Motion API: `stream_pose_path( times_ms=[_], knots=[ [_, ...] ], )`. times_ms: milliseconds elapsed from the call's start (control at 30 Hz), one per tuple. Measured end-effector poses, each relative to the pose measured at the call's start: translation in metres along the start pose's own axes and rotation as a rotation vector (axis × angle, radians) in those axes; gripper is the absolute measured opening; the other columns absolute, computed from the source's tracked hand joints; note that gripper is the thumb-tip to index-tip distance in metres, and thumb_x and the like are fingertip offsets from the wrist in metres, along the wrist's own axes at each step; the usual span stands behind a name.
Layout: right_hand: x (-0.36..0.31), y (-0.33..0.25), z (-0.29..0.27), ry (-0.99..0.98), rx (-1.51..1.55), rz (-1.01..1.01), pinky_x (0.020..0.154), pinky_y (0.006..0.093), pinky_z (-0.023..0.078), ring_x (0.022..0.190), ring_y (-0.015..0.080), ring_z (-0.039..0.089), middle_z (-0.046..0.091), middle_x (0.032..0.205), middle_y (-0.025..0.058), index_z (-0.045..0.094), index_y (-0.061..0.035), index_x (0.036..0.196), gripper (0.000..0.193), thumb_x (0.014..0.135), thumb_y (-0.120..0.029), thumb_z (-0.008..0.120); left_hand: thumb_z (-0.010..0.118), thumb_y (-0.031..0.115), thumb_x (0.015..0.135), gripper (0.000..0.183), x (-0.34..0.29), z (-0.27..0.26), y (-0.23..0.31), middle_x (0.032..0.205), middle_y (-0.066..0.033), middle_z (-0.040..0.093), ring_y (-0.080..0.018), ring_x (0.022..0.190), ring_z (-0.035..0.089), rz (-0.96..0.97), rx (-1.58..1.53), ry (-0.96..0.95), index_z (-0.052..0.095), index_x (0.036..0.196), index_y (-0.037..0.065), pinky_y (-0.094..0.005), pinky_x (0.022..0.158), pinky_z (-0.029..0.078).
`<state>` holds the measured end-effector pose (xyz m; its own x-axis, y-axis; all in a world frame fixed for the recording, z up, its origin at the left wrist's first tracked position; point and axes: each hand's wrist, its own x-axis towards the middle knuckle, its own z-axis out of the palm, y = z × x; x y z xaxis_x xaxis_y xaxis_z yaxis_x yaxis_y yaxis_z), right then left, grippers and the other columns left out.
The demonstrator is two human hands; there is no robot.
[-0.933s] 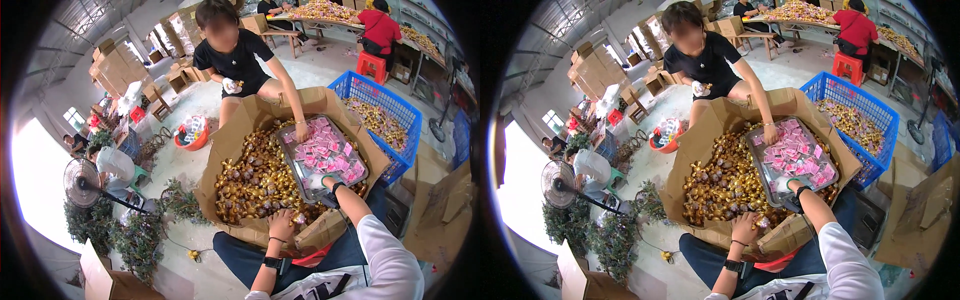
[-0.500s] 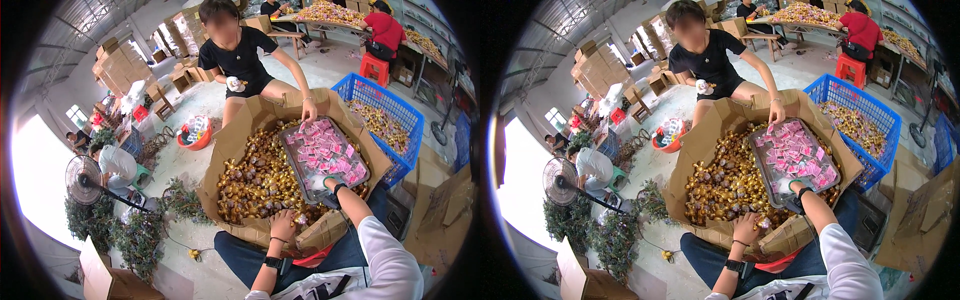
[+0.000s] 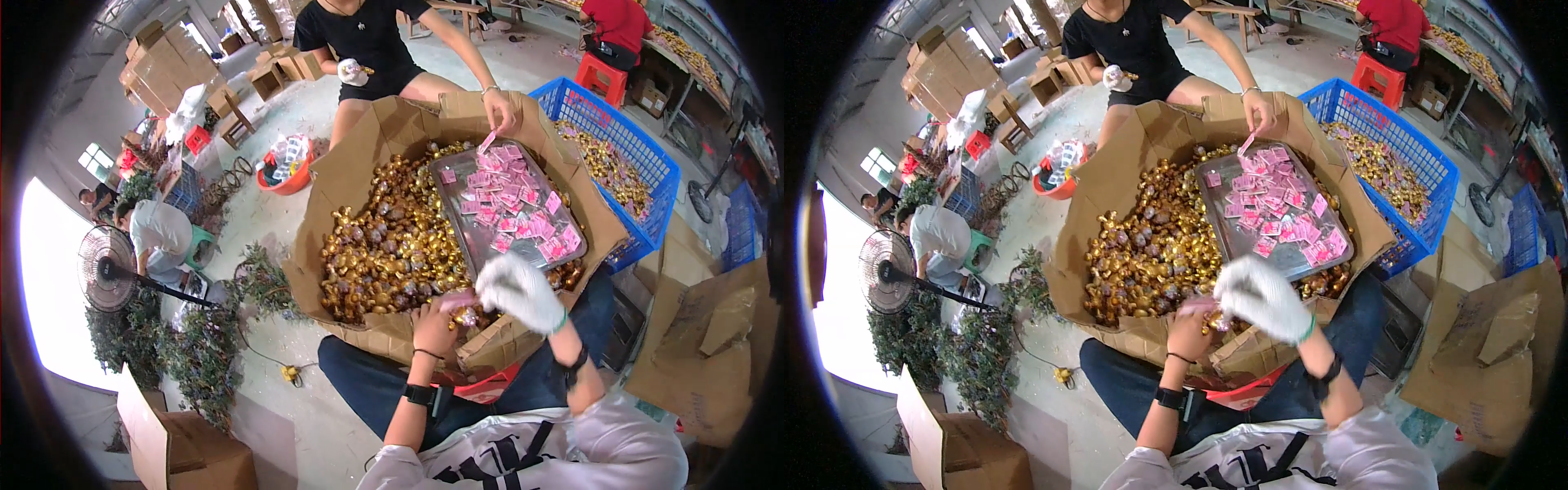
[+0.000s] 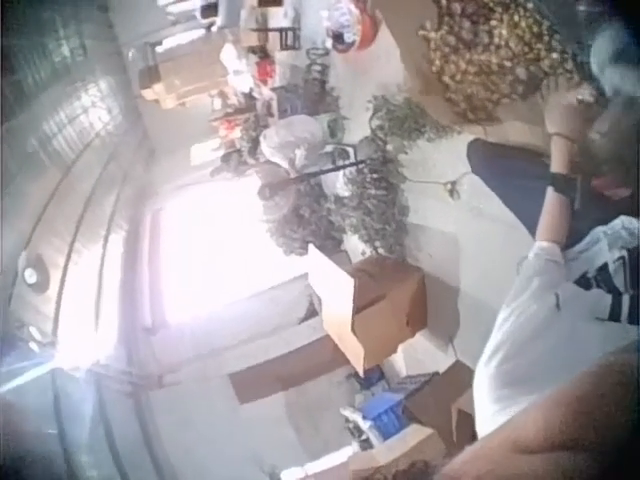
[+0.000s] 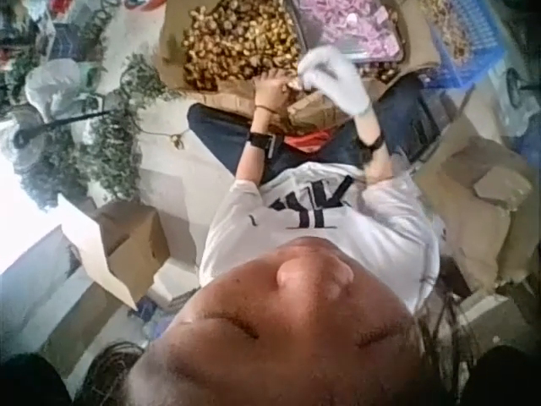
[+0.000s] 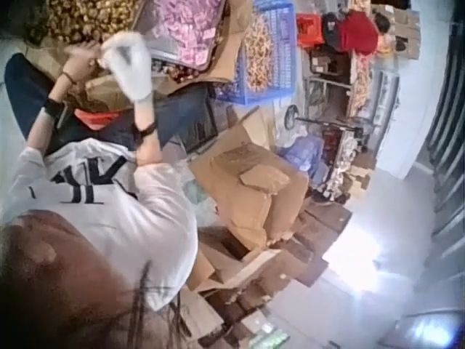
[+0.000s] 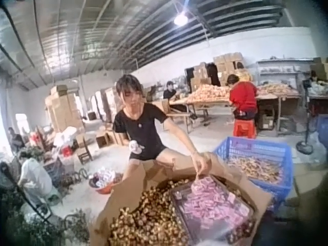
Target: Applying pink labels to gold-wrapped spherical products and placing them into a shipping box.
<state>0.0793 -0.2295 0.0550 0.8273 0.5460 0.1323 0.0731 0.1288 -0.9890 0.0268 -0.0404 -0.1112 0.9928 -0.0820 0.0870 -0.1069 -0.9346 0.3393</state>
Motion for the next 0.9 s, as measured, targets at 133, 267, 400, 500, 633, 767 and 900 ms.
stream_pose_path(
  times_ms=[133, 267, 400, 500, 633, 767, 900],
  knots=[
    [-0.06, 0.042, 0.024, -0.002, 0.196, 0.148, 0.067, 0.0253, 0.049, 0.076, 0.0101, 0.06, 0.06, 0.091, 0.0032, 0.057, -0.0033, 0.096, 0.008, 0.088, -0.005, 0.057, 0.068, 0.021, 0.066, 0.046, 0.001, 0.004, 0.001, 0.109, -0.0049, 0.056, -0.0299, 0.097, 0.052, 0.009, -0.019, 0.019, 0.055, 0.109, 0.016, -0.0432, 0.086, 0.037],
    [-0.069, 0.11, 0.017, 0.043, -0.3, 0.067, 0.071, 0.029, 0.048, 0.078, 0.0163, 0.06, 0.061, 0.089, 0.0055, 0.058, -0.004, 0.095, 0.008, 0.087, -0.007, 0.058, 0.068, 0.018, 0.066, 0.048, 0.0, -0.005, 0.008, 0.11, -0.0051, 0.056, -0.0295, 0.098, 0.052, 0.024, -0.007, 0.029, 0.054, 0.111, 0.014, -0.0435, 0.087, 0.036],
    [-0.063, 0.119, 0.016, 0.027, 0.003, 0.167, 0.067, 0.0267, 0.048, 0.071, 0.0115, 0.057, 0.058, 0.085, 0.0035, 0.057, -0.0045, 0.094, 0.006, 0.089, -0.007, 0.056, 0.069, 0.018, 0.066, 0.046, -0.003, -0.006, 0.01, 0.107, -0.0055, 0.055, -0.0283, 0.098, 0.052, 0.03, -0.04, 0.048, 0.054, 0.109, 0.014, -0.0438, 0.089, 0.036],
    [-0.06, 0.136, 0.014, 0.007, -0.066, 0.134, 0.066, 0.0249, 0.047, 0.069, 0.0098, 0.057, 0.058, 0.086, 0.0022, 0.057, -0.0044, 0.095, 0.007, 0.089, -0.009, 0.055, 0.069, 0.018, 0.066, 0.046, -0.001, -0.008, 0.012, 0.107, -0.0053, 0.055, -0.0283, 0.097, 0.052, 0.034, -0.026, 0.052, 0.054, 0.109, 0.014, -0.0434, 0.088, 0.036],
    [-0.061, 0.138, 0.015, -0.013, -0.017, 0.166, 0.064, 0.0241, 0.048, 0.067, 0.0089, 0.057, 0.057, 0.085, 0.0015, 0.056, -0.0041, 0.095, 0.008, 0.09, -0.009, 0.055, 0.069, 0.017, 0.065, 0.047, -0.001, -0.007, 0.009, 0.107, -0.0052, 0.055, -0.0284, 0.097, 0.052, 0.031, -0.025, 0.037, 0.054, 0.109, 0.014, -0.0433, 0.088, 0.036],
    [-0.061, 0.138, 0.015, -0.013, 0.006, 0.184, 0.064, 0.0239, 0.048, 0.068, 0.0087, 0.058, 0.057, 0.086, 0.0018, 0.056, -0.0041, 0.095, 0.008, 0.09, -0.01, 0.054, 0.07, 0.017, 0.065, 0.047, -0.002, -0.004, 0.008, 0.107, -0.0056, 0.054, -0.0287, 0.097, 0.051, 0.035, -0.016, 0.038, 0.054, 0.109, 0.014, -0.0444, 0.088, 0.036],
    [-0.06, 0.137, 0.015, -0.004, 0.007, 0.185, 0.063, 0.0238, 0.048, 0.068, 0.0087, 0.058, 0.058, 0.086, 0.002, 0.056, -0.004, 0.096, 0.009, 0.09, -0.01, 0.054, 0.07, 0.02, 0.066, 0.047, -0.001, -0.001, 0.007, 0.108, -0.0062, 0.054, -0.029, 0.098, 0.051, 0.026, 0.008, 0.031, 0.053, 0.11, 0.013, -0.0456, 0.089, 0.035]
  ],
)
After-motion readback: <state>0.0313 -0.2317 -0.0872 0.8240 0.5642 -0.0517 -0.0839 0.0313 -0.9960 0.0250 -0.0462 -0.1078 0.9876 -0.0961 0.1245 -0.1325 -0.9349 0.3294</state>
